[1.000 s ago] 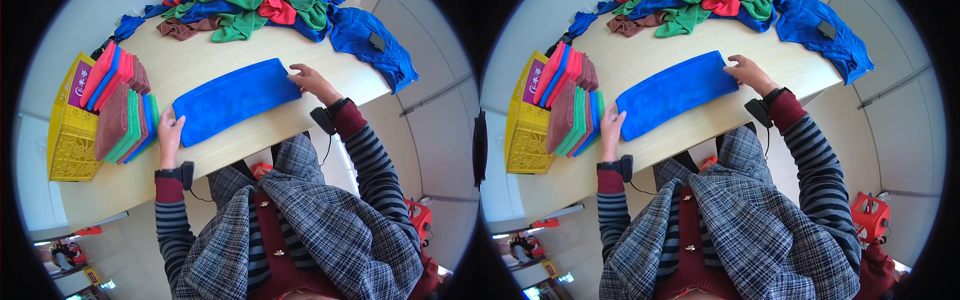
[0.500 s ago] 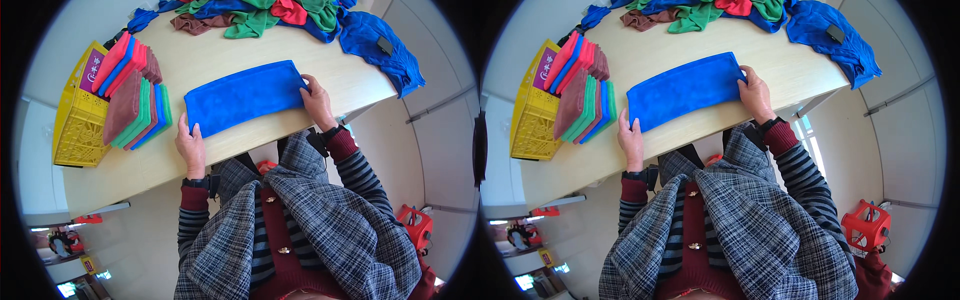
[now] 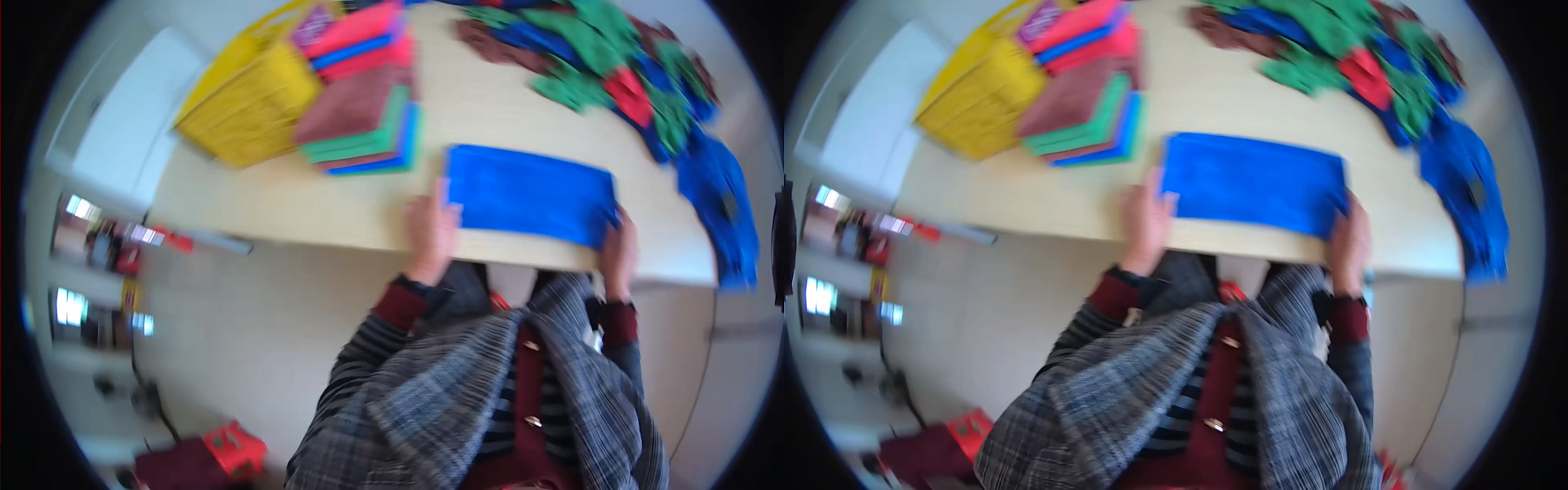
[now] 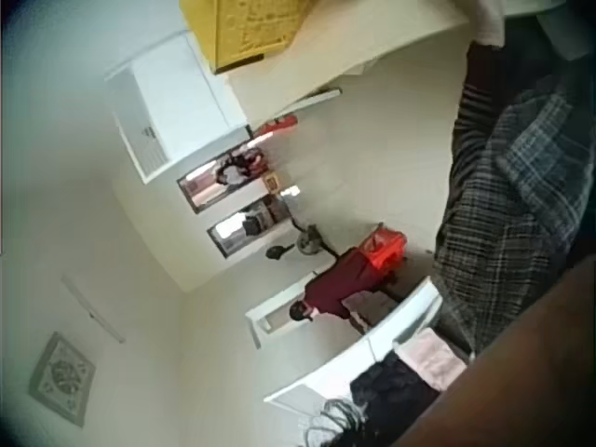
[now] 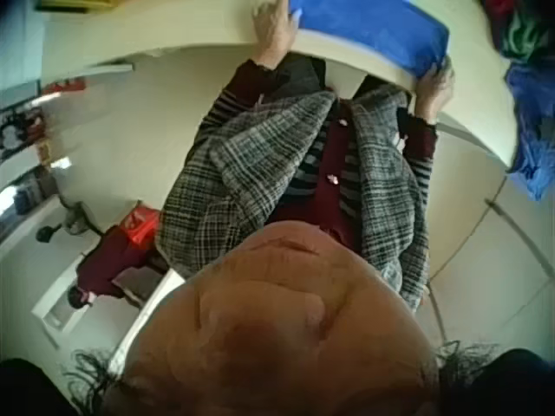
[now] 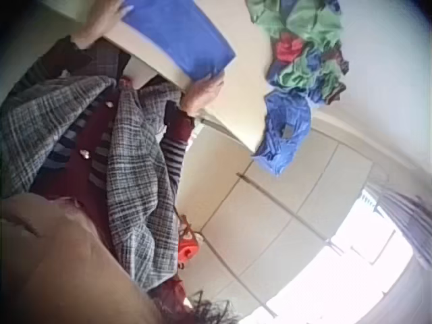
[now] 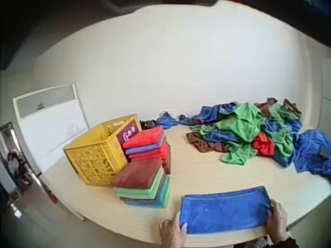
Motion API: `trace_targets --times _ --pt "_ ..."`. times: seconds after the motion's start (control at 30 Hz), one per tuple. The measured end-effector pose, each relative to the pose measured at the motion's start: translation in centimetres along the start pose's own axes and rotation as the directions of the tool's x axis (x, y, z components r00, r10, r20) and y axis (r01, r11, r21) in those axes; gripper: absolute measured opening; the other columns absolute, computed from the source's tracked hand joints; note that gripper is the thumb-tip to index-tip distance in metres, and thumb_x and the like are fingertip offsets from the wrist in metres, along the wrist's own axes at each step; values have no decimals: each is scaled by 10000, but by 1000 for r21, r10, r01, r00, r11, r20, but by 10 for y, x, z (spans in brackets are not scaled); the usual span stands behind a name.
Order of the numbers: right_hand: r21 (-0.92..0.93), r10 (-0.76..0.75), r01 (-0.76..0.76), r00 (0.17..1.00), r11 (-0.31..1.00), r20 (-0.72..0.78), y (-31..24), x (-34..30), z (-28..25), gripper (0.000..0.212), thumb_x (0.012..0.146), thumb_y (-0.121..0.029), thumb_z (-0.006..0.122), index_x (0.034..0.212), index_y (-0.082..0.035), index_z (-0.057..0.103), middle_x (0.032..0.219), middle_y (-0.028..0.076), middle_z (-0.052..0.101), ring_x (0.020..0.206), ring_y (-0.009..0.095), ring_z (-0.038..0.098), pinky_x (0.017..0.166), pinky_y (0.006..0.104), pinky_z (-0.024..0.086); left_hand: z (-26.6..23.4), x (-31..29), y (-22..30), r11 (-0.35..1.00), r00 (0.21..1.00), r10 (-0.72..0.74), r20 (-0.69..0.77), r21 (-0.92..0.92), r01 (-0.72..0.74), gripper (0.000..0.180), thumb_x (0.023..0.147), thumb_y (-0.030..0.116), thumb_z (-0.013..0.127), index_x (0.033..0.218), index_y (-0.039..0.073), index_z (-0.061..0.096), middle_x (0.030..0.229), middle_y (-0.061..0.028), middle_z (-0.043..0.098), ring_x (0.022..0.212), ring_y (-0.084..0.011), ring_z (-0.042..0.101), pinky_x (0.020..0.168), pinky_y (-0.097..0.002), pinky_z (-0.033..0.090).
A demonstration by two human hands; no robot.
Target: Folding colorful fabric cloths and stacking them on a table in an organized manner.
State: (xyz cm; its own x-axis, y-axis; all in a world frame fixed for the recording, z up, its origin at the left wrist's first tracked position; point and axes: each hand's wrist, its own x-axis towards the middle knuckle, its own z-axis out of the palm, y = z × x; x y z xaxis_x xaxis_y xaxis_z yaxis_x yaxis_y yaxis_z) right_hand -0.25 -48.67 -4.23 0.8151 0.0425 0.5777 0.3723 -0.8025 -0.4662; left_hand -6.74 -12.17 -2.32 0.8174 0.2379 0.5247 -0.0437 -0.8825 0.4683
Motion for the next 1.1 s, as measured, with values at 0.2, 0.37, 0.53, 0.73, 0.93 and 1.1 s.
trace_targets --times 0.2,0.37,0.53,0.73,0.93,1.1 --pt "-299 3 57 981 953 195 17 17 -28 431 956 -29 563 1385 -48 525 1299 208 575 1218 396 554 1018 447 454 -24 3 25 994 997 -72 -25 74 74 600 813 179 760 1340 23 519 1008 -159 614 996 -342 558 901 -472 412" --pt "49 -293 292 909 955 296 -81 32 9 441 969 -70 582 1401 -26 506 1364 204 555 1278 380 523 1050 438 431 -5 17 36 983 973 182 139 5 -185 517 878 212 668 1322 -13 529 1248 -166 568 1204 -336 500 1064 -477 360" --pt "221 -412 349 807 911 423 -156 6 61 530 1021 -211 526 1491 -3 396 1535 194 416 1422 363 380 1169 435 290 71 8 28 926 925 351 147 94 -366 511 931 278 588 1351 -7 534 1425 -189 502 1371 -352 415 1168 -523 264" --pt "13 -312 354 807 935 502 -131 -7 60 597 1060 -375 404 1537 -21 346 1607 179 322 1512 352 236 1227 474 150 57 5 41 948 916 298 270 31 -317 585 952 394 545 1418 40 516 1543 -184 413 1475 -365 297 1198 -603 146" --pt "-221 -188 310 877 925 442 -97 12 40 561 1049 -363 444 1522 -66 395 1596 142 357 1504 356 254 1221 487 160 31 21 38 947 903 245 352 113 -301 648 926 448 591 1441 66 498 1548 -182 409 1462 -390 307 1158 -635 205" --pt "-338 -35 170 928 926 371 -44 27 24 566 1037 -384 462 1521 -97 406 1592 151 358 1486 375 279 1210 500 197 42 27 31 945 896 207 392 158 -288 626 982 503 513 1490 142 458 1593 -139 361 1489 -354 272 1188 -598 176"
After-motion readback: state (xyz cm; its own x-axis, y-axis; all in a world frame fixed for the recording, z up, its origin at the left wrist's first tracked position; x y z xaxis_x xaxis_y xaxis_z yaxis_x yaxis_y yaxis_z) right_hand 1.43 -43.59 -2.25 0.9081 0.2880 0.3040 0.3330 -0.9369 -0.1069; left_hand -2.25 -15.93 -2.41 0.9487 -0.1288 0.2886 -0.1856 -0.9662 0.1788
